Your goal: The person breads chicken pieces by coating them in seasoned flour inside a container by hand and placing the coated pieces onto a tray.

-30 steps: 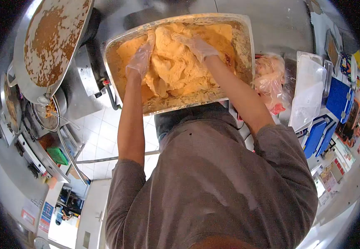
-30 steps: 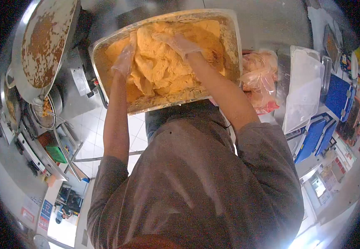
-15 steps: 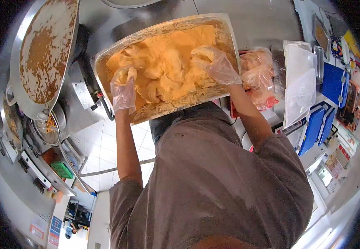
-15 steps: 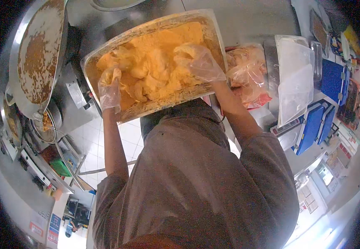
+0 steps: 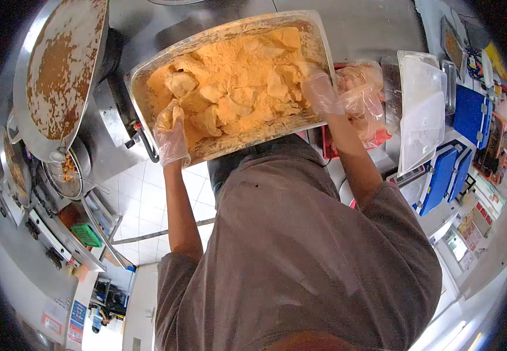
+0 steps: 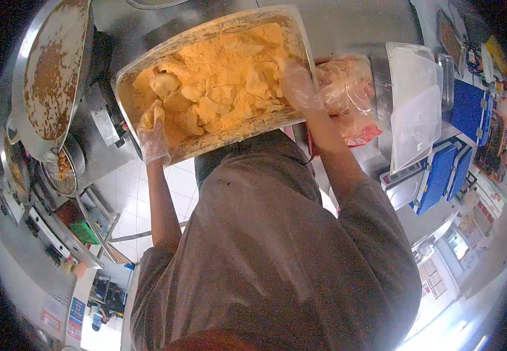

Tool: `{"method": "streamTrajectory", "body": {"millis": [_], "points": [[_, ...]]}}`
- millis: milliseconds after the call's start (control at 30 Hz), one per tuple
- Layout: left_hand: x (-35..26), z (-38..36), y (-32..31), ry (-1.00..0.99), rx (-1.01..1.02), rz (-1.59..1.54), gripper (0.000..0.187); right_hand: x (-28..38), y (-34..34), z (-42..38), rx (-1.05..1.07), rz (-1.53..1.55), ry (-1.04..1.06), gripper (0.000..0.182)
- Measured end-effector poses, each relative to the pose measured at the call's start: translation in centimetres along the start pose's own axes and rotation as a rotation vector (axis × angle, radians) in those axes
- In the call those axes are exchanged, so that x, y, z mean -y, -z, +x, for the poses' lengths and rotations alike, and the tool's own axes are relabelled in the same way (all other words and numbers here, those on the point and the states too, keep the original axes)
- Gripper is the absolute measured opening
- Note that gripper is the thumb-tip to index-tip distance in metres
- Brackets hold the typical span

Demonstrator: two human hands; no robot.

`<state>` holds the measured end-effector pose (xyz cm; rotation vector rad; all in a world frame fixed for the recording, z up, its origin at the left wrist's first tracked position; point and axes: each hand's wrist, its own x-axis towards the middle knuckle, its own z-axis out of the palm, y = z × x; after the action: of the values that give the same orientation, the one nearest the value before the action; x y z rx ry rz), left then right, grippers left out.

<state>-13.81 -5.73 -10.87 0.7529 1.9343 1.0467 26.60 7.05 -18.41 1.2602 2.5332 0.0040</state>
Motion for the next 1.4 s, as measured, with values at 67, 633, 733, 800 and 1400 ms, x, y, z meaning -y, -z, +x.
{"method": "streamTrajectory", "body": {"millis": [67,633,733,800,1400], "points": [[-0.1,-0.4,-0.1,0.009,-0.004,0.001,0.037,1.4,2.0,1.4,0.04,-0.068,0.009,0.028],[1.9,-3.0,1.0,-0.083,0.025,0.084,0.031,-2.5,-11.8,3.3,0.615,4.077,0.622,0.027],[2.4,-3.1,0.8,-0.117,0.001,0.133,0.029,-3.4,-7.8,2.8,0.258,3.647,0.587,0.025],[1.7,-3.6,0.3,-0.15,-0.011,0.136,0.028,-3.7,-1.6,2.0,-0.06,3.049,0.365,0.022],[3.1,-3.7,0.7,-0.302,-0.063,0.299,0.026,-2.2,9.9,3.1,-0.703,1.062,-0.177,0.028]]}}
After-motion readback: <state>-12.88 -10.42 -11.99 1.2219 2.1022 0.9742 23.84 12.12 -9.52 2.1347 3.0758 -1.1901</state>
